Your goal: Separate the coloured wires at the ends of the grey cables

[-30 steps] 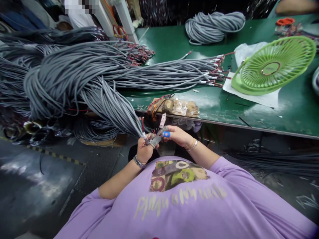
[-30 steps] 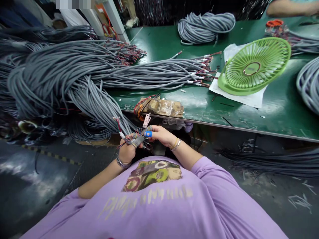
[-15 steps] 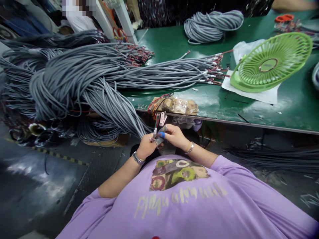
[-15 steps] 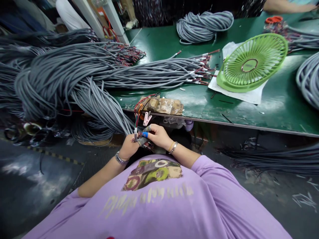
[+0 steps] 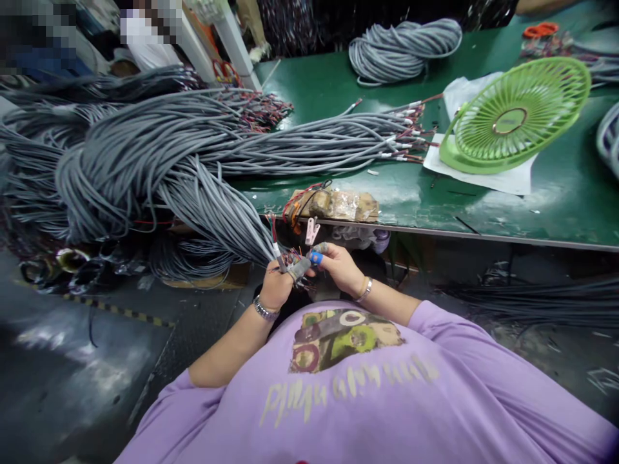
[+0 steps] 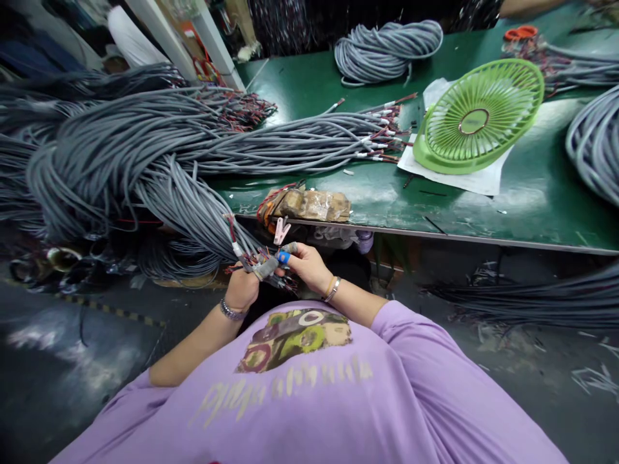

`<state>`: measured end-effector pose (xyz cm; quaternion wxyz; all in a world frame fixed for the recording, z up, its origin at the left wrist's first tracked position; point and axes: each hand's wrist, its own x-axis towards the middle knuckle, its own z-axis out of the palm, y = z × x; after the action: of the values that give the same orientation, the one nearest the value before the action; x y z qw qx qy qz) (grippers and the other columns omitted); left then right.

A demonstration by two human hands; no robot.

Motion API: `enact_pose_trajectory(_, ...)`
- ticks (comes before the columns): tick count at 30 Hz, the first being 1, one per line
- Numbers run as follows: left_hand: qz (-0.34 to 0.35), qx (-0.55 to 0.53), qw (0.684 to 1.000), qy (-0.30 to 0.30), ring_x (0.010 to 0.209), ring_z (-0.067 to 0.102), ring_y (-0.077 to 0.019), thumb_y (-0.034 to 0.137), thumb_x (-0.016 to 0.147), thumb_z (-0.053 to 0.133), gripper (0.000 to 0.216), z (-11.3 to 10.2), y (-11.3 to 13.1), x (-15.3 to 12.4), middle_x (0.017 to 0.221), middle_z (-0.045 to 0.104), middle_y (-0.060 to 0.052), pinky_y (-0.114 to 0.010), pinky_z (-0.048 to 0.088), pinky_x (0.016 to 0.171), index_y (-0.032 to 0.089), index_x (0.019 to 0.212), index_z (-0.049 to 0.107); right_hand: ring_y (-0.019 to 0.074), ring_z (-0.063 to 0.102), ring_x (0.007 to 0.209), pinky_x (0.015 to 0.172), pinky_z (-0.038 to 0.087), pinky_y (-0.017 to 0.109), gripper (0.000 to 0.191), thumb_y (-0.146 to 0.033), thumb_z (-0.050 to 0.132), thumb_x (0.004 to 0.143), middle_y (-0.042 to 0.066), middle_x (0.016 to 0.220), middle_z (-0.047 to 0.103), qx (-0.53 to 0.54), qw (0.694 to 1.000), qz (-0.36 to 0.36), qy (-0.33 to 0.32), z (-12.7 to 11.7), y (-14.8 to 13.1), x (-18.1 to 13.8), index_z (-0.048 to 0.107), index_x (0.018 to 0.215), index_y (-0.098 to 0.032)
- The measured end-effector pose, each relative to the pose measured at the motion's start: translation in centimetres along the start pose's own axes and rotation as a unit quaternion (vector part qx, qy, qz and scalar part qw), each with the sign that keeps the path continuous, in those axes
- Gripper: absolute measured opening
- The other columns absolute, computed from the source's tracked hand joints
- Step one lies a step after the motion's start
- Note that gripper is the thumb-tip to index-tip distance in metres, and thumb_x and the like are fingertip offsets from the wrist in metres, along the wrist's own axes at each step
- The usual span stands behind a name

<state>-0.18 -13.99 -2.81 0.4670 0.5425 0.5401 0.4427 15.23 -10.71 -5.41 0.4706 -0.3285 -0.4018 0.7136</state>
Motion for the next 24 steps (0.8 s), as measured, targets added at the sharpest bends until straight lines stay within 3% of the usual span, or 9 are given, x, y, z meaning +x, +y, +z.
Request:
enact_pose_trajectory(3, 0.007, 0.019, 0.998, -0.067, 0.066, 0.067, -0.0176, 0.040, 0.076, 0.073, 0.027, -0.7, 0.1, -0.2, 0.069, 0.073, -0.006, -0.028, 0.055, 0.066, 0.015, 0.067, 0.074, 0.0080, 0.047, 0.047, 0.050, 0.034, 0.022, 0.040, -0.048, 0.080, 0.063, -0.004, 0.055, 0.056, 0.003, 0.999, 0.025, -0.031, 0.6, -0.5, 0.0, 0.057, 0.071, -0.017)
enact_pose_trajectory(5, 0.022, 0.032, 0.996, -0.078, 0.062, 0.065, -0.0163, 0.040, 0.077, 0.072, 0.027, -0.8, 0.1, -0.5, 0.067, 0.072, -0.005, -0.028, 0.054, 0.065, 0.016, 0.066, 0.073, 0.0089, 0.047, 0.046, 0.048, 0.034, 0.023, 0.041, -0.050, 0.079, 0.063, -0.004, 0.053, 0.055, 0.001, 0.998, 0.037, -0.051, 1.0, -0.7, -0.1, 0.056, 0.070, -0.017)
enact_pose_trajectory(15, 0.031, -0.019, 0.992, 0.119, 0.061, 0.066, -0.0175, 0.043, 0.075, 0.070, 0.028, 0.8, -1.5, -0.4, 0.061, 0.070, -0.003, -0.030, 0.055, 0.066, 0.018, 0.063, 0.070, 0.0068, 0.042, 0.051, 0.051, 0.033, 0.023, 0.041, -0.048, 0.081, 0.060, -0.004, 0.058, 0.055, 0.011, 0.999, 0.030, 0.012, 0.9, -0.2, 0.4, 0.057, 0.068, -0.016)
enact_pose_trajectory(24, 0.028, -0.084, 0.981, 0.175, 0.055, 0.064, -0.0154, 0.040, 0.074, 0.071, 0.026, 1.0, -1.8, 0.0, 0.057, 0.067, -0.001, -0.029, 0.053, 0.061, 0.018, 0.062, 0.068, 0.0073, 0.041, 0.053, 0.054, 0.032, 0.023, 0.033, -0.042, 0.080, 0.063, -0.004, 0.056, 0.053, -0.009, 1.000, 0.009, 0.009, 0.7, -0.2, 0.0, 0.060, 0.066, -0.016)
